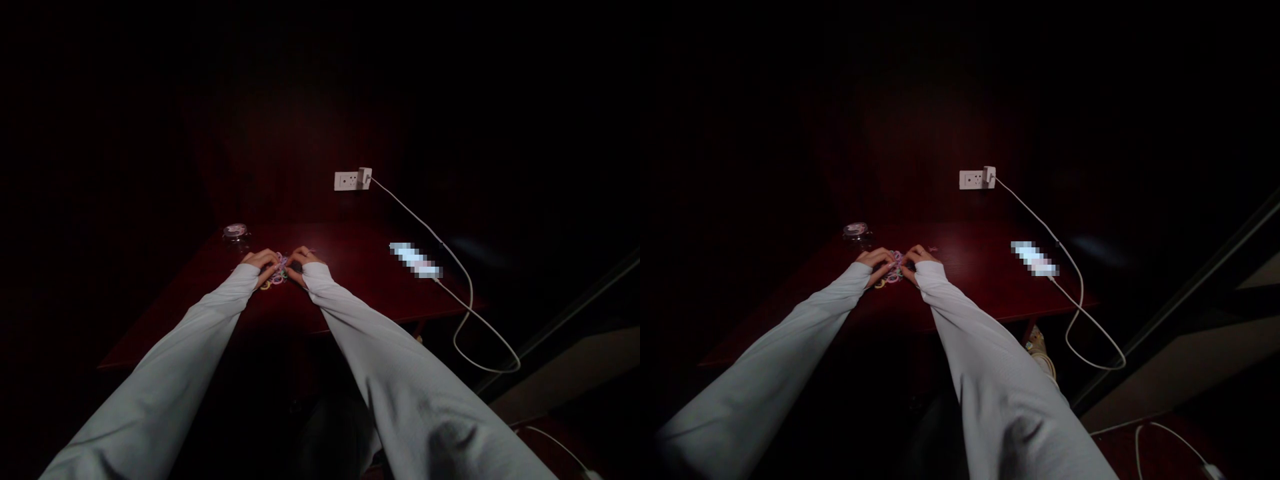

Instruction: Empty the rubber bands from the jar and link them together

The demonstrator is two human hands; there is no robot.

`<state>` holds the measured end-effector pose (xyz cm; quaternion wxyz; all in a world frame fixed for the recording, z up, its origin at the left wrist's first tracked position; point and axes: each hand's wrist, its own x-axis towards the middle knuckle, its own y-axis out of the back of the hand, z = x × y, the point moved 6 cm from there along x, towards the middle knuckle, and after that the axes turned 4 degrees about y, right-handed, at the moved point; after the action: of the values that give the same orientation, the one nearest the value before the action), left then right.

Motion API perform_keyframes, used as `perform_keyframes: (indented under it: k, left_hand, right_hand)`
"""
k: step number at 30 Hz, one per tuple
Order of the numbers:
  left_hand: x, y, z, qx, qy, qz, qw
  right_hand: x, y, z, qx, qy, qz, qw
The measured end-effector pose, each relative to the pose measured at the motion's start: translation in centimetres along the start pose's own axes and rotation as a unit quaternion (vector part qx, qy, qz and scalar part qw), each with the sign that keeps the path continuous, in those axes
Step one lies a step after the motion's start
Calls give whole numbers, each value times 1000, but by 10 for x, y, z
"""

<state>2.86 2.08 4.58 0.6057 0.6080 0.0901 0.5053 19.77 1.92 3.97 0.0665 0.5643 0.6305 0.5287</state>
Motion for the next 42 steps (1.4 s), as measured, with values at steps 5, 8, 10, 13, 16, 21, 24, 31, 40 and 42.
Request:
perform_keyframes:
  k: [5, 8, 10, 13, 16, 21, 24, 31, 40, 42]
  left_hand:
    - [-1, 3, 2, 8, -1, 2, 1000]
    - [0, 3, 1, 3, 2, 1, 1000]
    - [0, 3, 1, 0, 4, 0, 1000]
    - [1, 3, -2, 4, 6, 0, 1000]
    - [1, 2, -3, 7, 4, -1, 1000]
    - [0, 2, -4, 5, -3, 3, 1000]
    - [0, 2, -3, 5, -5, 5, 1000]
    - [0, 1, -4, 7, -5, -2, 1000]
    - [-1, 0, -3, 12, -15, 9, 1000]
    - [-1, 0, -4, 11, -14, 11, 1000]
  right_hand:
    - [1, -2, 8, 27, -24, 14, 999]
    - [1, -2, 7, 31, -30, 17, 999]
    - [2, -2, 8, 34, -34, 24, 999]
    - [4, -4, 9, 44, -30, 31, 998]
    - [4, -6, 11, 56, -18, 34, 998]
    - [4, -9, 12, 55, -24, 20, 998]
    - [4, -11, 12, 59, -30, 15, 998]
    - [7, -12, 16, 86, -15, 15, 996]
    - [11, -17, 23, 128, 3, 41, 991]
    - [11, -17, 24, 138, 9, 46, 989]
